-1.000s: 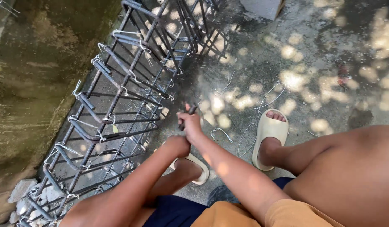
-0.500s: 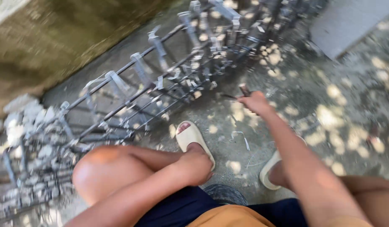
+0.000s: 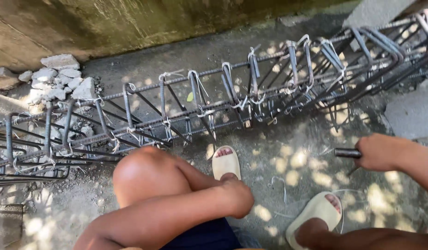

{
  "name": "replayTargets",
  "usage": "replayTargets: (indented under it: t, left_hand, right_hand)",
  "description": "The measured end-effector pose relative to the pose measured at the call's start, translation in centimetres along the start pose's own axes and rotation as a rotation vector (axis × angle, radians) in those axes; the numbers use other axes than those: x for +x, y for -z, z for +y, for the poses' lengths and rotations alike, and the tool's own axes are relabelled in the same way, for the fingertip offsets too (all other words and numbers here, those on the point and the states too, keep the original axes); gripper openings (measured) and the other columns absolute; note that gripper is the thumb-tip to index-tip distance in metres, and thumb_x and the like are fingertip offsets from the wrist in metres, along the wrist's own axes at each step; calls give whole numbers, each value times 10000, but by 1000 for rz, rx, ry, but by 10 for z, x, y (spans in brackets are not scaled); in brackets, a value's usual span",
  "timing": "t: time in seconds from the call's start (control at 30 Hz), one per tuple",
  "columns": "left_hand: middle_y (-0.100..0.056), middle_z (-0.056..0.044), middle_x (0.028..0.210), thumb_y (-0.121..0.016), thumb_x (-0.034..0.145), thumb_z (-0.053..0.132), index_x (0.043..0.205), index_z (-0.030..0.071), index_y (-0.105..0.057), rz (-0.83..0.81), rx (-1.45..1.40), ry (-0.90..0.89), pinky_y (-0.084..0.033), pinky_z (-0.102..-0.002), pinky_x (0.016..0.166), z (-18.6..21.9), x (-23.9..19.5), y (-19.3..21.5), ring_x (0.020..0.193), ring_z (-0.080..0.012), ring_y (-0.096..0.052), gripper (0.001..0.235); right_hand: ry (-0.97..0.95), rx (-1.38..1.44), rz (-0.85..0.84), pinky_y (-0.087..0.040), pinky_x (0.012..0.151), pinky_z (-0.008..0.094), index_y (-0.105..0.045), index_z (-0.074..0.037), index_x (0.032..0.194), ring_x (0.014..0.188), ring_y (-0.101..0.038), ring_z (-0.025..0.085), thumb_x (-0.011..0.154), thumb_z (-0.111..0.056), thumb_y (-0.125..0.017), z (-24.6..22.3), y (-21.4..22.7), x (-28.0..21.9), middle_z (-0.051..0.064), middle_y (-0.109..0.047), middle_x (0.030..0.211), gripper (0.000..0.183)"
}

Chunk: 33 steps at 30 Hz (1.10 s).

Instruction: Tying steel rebar joints together using wire and a manual wire twisting tool

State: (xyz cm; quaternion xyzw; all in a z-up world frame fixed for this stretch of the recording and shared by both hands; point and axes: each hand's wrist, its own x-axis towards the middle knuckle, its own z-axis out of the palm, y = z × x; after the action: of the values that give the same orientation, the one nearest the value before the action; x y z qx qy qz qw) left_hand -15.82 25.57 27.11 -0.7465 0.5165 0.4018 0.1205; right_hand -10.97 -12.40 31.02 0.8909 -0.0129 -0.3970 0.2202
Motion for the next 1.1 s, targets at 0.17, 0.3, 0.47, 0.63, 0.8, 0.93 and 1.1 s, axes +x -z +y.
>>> replayTargets:
  t: [0.17,0.3,0.47,0.63,0.8,0.93,1.1]
  left_hand:
    - [-732,-232,966,-576,930,207,975,-12,-780,94,-97,6,-470,-595,676,-15,3,0,817,-384,-643,303]
    - [-739,-214,955,-588,1002,298,1008,-8,-780,69,-64,-33,-455,-521,838,-24,3,0,806,-339,-645,360]
    - [-724,-245,1003,-591,910,166,993,-33,-773,89,-196,21,-530,-543,743,-19,-4,9,852,-387,-635,282]
    - [-765,-147,916,-592,931,260,924,22,-793,127,-162,-7,-538,-513,721,-35,30,-9,738,-328,-688,312]
    - [-765,-58,956,-563,916,224,979,61,-795,4,-74,44,-561,-450,789,-46,117,-2,801,-244,-658,290]
    - [-775,-73,982,-591,875,190,941,93,-797,142,-40,27,-573,-442,758,-27,215,-15,781,-235,-686,237]
    - [-581,-187,1189,-680,806,159,1073,112,-734,625,-198,20,-438,-599,973,4,330,-87,978,-363,-611,276]
  right_hand:
    - [10,304,-71,-494,557,250,-807,-145,841,567,-626,108,877,-451,-662,4,25,20,-36,-725,684,340]
    - [16,285,-45,-571,643,242,-803,-155,854,632,-713,89,871,-464,-715,11,8,61,-50,-770,724,322]
    - [61,100,-8,-609,665,211,-817,-209,868,652,-744,69,794,-523,-738,38,-66,139,-94,-812,743,333]
    - [32,72,-25,-598,615,148,-875,-318,802,586,-742,5,788,-568,-783,74,-142,227,-149,-800,647,266]
    - [14,393,247,-621,550,177,-918,-164,666,437,-750,79,640,-395,-962,93,-210,285,-32,-829,520,237]
    - [23,378,284,-607,551,180,-881,-171,659,431,-728,77,645,-414,-942,101,-237,291,-43,-798,502,251]
    - [59,542,249,-606,542,188,-895,-168,608,439,-711,78,608,-368,-952,123,-285,270,-40,-817,488,208]
